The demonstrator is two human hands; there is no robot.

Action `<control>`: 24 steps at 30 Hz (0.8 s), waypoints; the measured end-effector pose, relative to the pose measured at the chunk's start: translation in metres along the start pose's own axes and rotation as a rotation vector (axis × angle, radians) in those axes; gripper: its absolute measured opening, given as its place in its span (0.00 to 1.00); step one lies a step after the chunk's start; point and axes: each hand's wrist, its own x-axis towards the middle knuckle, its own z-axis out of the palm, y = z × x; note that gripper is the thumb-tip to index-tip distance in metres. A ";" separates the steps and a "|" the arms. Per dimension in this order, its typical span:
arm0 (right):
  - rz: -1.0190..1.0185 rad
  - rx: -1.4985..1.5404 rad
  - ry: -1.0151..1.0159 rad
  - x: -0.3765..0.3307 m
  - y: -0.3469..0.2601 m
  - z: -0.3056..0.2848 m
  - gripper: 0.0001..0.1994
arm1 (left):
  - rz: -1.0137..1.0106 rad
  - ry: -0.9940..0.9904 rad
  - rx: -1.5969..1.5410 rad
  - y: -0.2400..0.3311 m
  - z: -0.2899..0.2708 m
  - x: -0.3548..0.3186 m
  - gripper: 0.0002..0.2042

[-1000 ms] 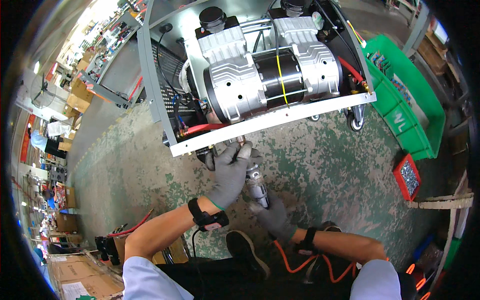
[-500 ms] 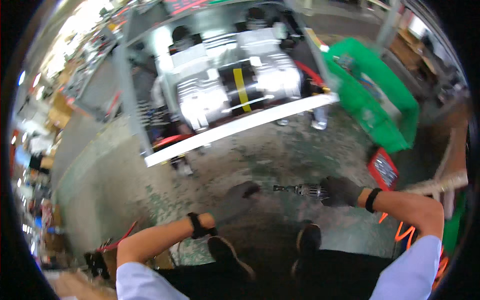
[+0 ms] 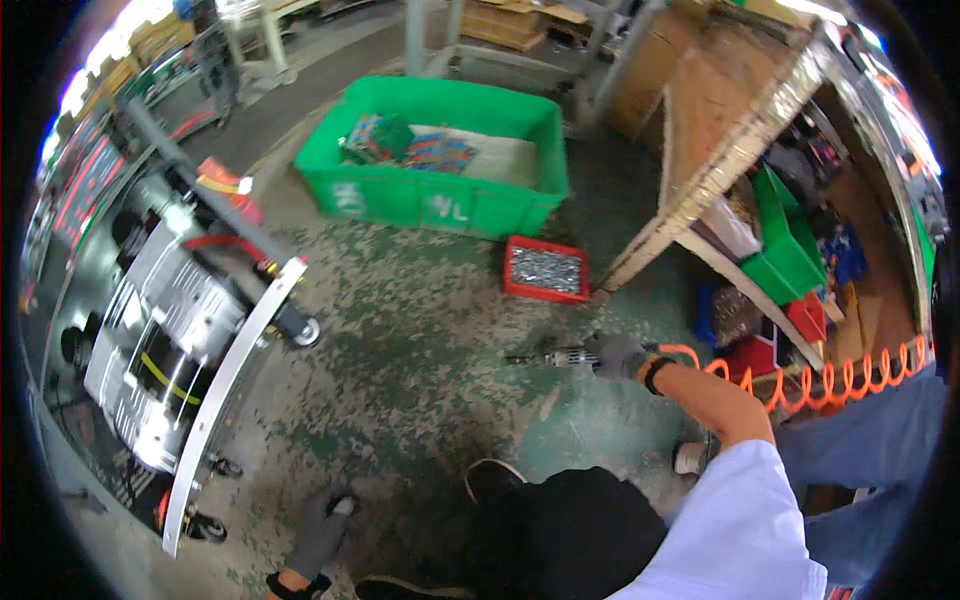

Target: Assembling and inspecting a dual-cylinder compressor unit on a warehouse floor.

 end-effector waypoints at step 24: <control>-0.221 0.173 0.164 0.060 -0.070 -0.146 0.23 | 0.517 0.749 0.515 0.114 -0.124 -0.014 0.13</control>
